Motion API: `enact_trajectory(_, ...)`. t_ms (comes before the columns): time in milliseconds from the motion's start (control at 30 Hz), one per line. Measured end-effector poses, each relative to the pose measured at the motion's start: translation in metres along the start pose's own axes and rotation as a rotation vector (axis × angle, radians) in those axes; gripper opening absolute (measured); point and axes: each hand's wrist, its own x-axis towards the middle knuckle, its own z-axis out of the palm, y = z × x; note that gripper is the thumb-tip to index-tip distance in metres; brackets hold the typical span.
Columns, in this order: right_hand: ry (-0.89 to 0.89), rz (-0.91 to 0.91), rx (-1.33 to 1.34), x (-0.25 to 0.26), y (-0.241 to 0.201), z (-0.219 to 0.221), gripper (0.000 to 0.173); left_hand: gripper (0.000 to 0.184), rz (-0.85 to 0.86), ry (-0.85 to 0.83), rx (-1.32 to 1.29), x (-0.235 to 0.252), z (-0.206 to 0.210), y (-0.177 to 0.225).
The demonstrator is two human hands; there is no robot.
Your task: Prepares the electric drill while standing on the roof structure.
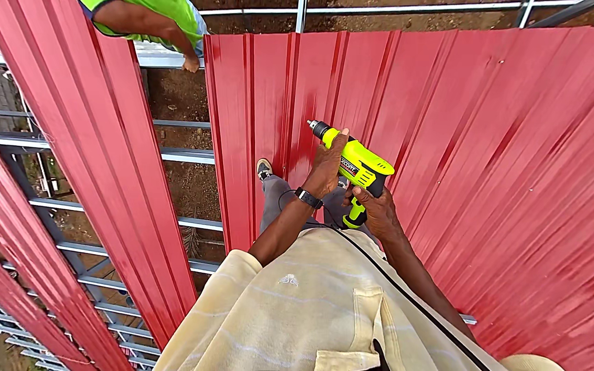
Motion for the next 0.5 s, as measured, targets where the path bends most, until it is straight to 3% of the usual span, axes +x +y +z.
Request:
enact_trajectory(200,-0.211,0.069,0.233,-0.004,-0.004,-0.013,0.067,0.059,-0.001,0.004,-0.070,0.012,0.001,-0.001)
enact_trajectory(400,-0.296,0.121,0.384,-0.004,-0.009,-0.013,0.077,0.063,-0.043,0.024,-0.070,0.013,-0.002,0.004)
enact_trajectory(500,-0.299,0.246,0.455,-0.003,-0.008,-0.015,0.065,0.061,-0.054,-0.001,-0.095,0.011,-0.002,0.006)
